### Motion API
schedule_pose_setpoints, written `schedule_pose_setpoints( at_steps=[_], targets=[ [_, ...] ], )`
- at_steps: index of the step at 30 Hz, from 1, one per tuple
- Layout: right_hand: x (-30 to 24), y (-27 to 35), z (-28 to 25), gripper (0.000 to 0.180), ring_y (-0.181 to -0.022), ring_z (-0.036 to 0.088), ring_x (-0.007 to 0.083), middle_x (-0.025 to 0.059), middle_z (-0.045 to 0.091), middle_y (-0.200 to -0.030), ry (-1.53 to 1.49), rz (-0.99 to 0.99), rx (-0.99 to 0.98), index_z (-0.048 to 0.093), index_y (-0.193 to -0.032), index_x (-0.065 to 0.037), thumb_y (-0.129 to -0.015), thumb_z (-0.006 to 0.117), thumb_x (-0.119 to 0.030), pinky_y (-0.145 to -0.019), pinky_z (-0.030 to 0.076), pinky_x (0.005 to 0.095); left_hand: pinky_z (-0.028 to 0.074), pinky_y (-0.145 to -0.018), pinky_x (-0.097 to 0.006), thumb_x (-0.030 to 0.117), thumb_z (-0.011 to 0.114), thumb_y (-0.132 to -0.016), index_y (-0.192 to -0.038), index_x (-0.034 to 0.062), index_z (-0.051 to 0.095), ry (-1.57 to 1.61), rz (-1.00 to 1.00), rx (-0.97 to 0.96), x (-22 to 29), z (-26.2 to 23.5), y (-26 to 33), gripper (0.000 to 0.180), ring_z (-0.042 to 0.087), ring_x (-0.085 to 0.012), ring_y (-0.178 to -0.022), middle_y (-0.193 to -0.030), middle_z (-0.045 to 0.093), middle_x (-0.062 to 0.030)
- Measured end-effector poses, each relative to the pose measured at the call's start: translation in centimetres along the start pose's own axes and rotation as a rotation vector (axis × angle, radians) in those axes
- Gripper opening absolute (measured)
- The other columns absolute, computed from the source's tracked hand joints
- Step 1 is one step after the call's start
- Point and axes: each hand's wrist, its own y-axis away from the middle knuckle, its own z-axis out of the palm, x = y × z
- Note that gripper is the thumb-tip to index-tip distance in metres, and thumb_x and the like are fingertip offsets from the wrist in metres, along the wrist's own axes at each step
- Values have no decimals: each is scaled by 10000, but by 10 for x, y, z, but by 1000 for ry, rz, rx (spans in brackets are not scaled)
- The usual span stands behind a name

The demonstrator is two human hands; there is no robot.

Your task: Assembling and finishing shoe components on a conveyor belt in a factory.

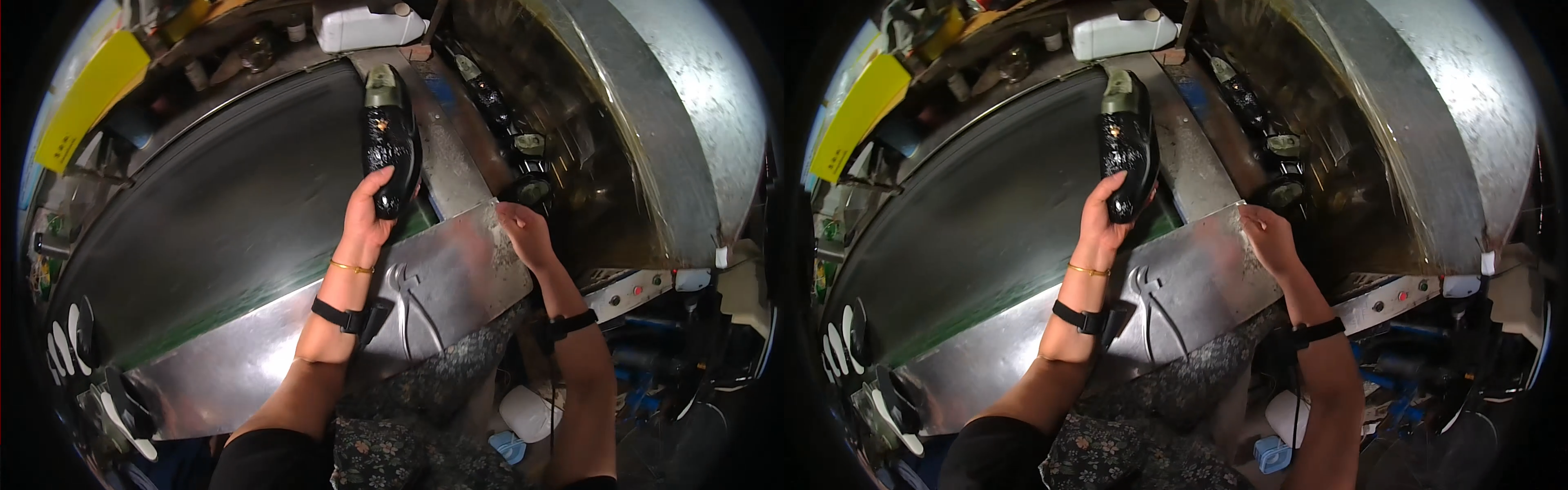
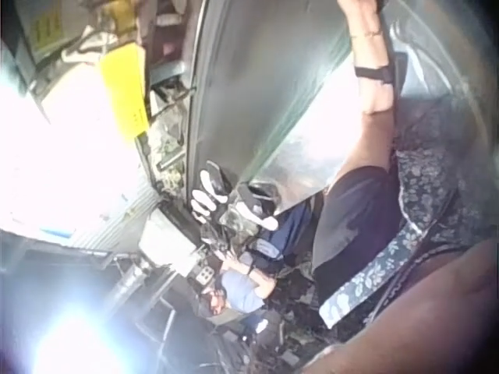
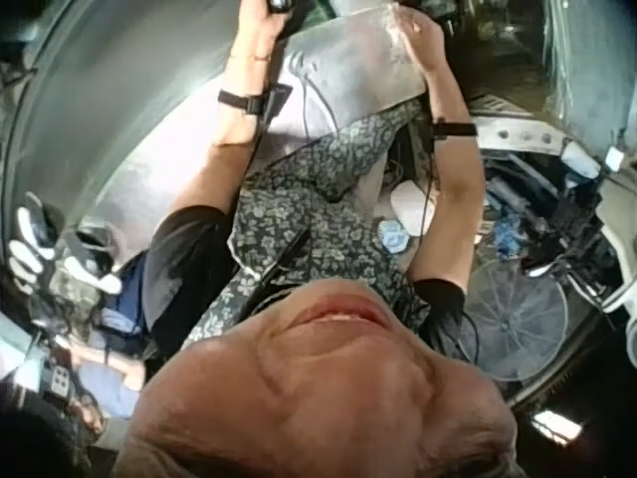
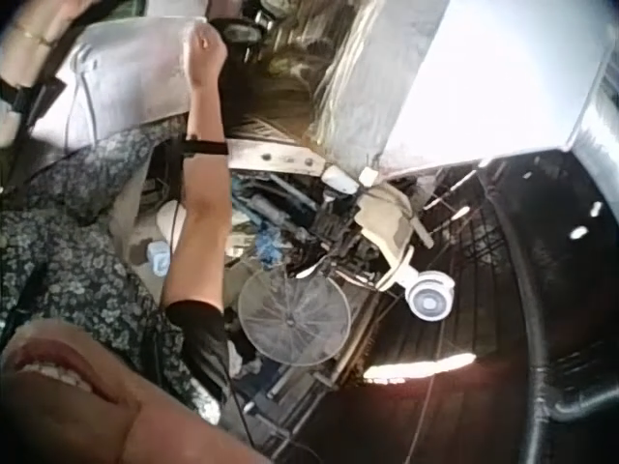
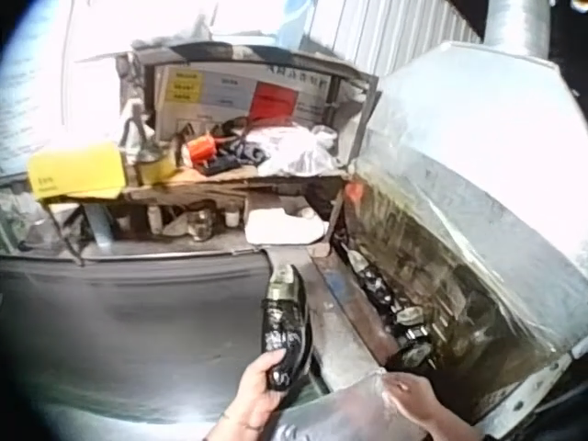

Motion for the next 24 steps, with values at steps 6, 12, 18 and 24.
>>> schedule_pose_setpoints(
  at_steps=[6,12,18,24],
  targets=[
    [40,-142,-22,421,-861,612,125,63,669,-925,297,-101,133,607,-1250,-21,-849,701,-108,-820,501,272,493,-743,-271,57,740,-753,-1106,-17,564,-646,142,314,-28,-16,-1,401,597,-123,-798,-945,650,-40],
    [126,-321,-28,791,-1286,492,366,232,510,-1385,743,151,289,434,-1411,-30,-821,699,-487,-1075,384,423,478,-806,-256,71,757,-765,-1186,5,558,-716,-41,277,-35,-4,-3,471,587,-92,-883,-997,646,-17],
    [146,-369,-73,871,-1148,601,312,210,628,-1215,461,339,147,518,-1334,45,-755,755,-561,-987,451,386,468,-686,-230,-59,704,-782,-1210,5,547,-735,1,275,-36,-2,-5,460,567,-64,-778,-917,614,10],
    [99,-369,-63,435,-569,557,98,-16,617,-724,-452,808,16,619,-807,-161,-759,745,-574,-380,387,218,485,-826,-265,66,763,-765,-1290,17,514,-743,-112,288,-27,-9,0,584,590,-97,-905,-1017,643,-28]
  ],
)
